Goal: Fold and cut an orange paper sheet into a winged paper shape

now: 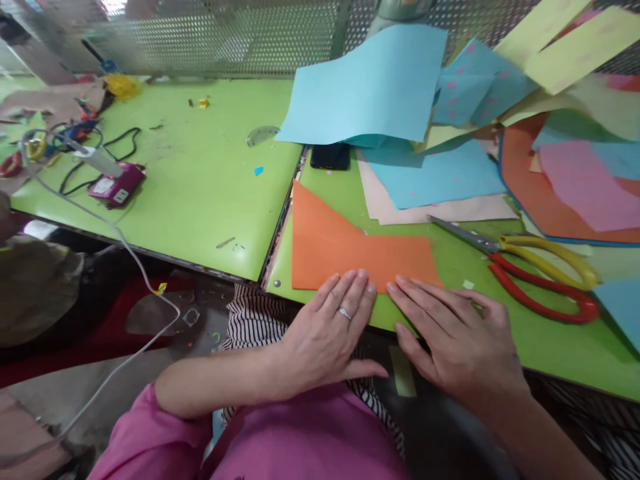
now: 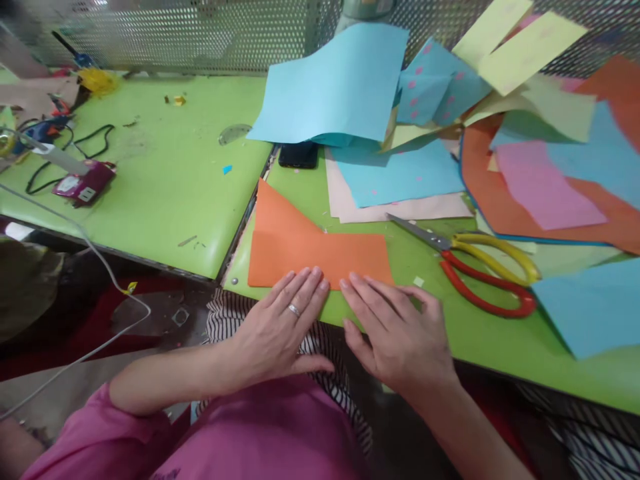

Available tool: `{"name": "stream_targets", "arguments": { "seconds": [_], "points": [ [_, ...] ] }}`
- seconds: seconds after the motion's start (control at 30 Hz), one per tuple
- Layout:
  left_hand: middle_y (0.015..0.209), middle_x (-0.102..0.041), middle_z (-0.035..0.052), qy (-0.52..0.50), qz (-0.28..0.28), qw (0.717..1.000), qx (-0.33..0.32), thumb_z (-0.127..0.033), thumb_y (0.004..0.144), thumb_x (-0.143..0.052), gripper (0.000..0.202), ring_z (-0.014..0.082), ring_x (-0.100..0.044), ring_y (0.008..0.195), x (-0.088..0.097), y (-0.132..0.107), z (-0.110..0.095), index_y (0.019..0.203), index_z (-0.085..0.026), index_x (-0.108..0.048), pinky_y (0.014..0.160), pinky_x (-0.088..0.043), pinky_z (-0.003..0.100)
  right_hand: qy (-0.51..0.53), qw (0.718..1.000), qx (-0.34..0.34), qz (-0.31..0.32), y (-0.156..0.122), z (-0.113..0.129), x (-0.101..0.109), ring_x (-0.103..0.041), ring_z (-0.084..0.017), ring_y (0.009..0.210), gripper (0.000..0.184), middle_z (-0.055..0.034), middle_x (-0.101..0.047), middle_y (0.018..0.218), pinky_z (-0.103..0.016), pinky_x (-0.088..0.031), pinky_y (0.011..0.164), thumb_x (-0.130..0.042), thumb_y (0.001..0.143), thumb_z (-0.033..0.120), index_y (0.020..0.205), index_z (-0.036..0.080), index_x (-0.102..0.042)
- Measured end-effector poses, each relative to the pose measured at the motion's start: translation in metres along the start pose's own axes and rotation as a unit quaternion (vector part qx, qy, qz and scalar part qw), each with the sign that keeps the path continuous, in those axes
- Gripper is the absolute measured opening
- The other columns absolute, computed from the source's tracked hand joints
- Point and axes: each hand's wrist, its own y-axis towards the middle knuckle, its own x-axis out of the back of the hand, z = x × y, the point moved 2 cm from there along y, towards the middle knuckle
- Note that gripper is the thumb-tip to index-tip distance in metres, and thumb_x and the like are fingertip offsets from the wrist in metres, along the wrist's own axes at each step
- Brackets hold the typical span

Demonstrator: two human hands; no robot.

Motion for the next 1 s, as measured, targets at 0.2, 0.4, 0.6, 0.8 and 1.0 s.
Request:
{"name": "stream_targets", "arguments": {
  "seconds": [0.2,0.4,0.6,0.8,1.0],
  "points": [
    [0.153,-0.031,0.0236,0.009,0.008,0.999,0.035,-0.078,0.085,-0.02,0.102,0.034,-0.024,0.144,0.0,-0.026,0.023,0.147,0.003,-0.028,0.12,-0.018,0.044,0.002,1.0,-0.004,0.001,0.003,0.001,0.001,-0.068,-0.023,0.094,0.032,-0.0086,-0.073,0.113,-0.044,-0.039,0.084,-0.056,0.088,0.021,0.119,0.014,-0.061],
    [0.151,-0.035,0.0218,0.023,0.006,0.997,0.073,-0.079,0.084,-0.023,0.102,0.0321,-0.027,0.144,0.01,-0.055,0.042,0.145,0.002,-0.033,0.12,-0.019,0.046,0.001,1.0,-0.014,-0.001,0.0,0.002,0.0,-0.067,-0.023,0.095,0.032,-0.0085,-0.072,0.113,-0.043,-0.038,0.086,-0.057,0.088,0.021,0.119,0.015,-0.061],
    [0.155,-0.03,0.0162,0.019,-0.024,0.996,0.085,-0.074,0.089,-0.022,0.091,0.0293,-0.025,0.145,0.017,-0.036,0.022,0.147,-0.004,-0.032,0.119,-0.016,0.05,-0.001,1.0,-0.007,-0.003,0.001,0.004,0.001,-0.065,-0.024,0.096,0.041,-0.0088,-0.072,0.113,-0.043,-0.038,0.086,-0.057,0.087,0.022,0.127,0.017,-0.057],
    [0.151,-0.039,0.0159,-0.031,-0.025,0.998,0.046,-0.074,0.088,-0.016,0.093,0.0272,-0.032,0.142,0.001,-0.005,0.003,0.144,-0.002,-0.037,0.118,-0.024,0.043,-0.002,1.0,-0.023,0.015,-0.002,0.003,0.004,-0.064,-0.024,0.101,0.048,-0.0089,-0.07,0.118,-0.044,-0.038,0.093,-0.057,0.087,0.023,0.134,0.018,-0.053],
    [0.151,-0.038,0.018,-0.005,-0.035,0.999,0.033,-0.072,0.089,-0.02,0.091,0.0296,-0.032,0.141,-0.004,-0.009,0.004,0.144,-0.002,-0.037,0.117,-0.026,0.045,-0.002,0.999,-0.032,0.004,-0.004,0.026,-0.001,-0.057,-0.025,0.117,0.045,-0.0088,-0.066,0.126,-0.047,-0.028,0.108,-0.053,0.09,0.029,0.133,0.014,-0.054]
  ]
}}
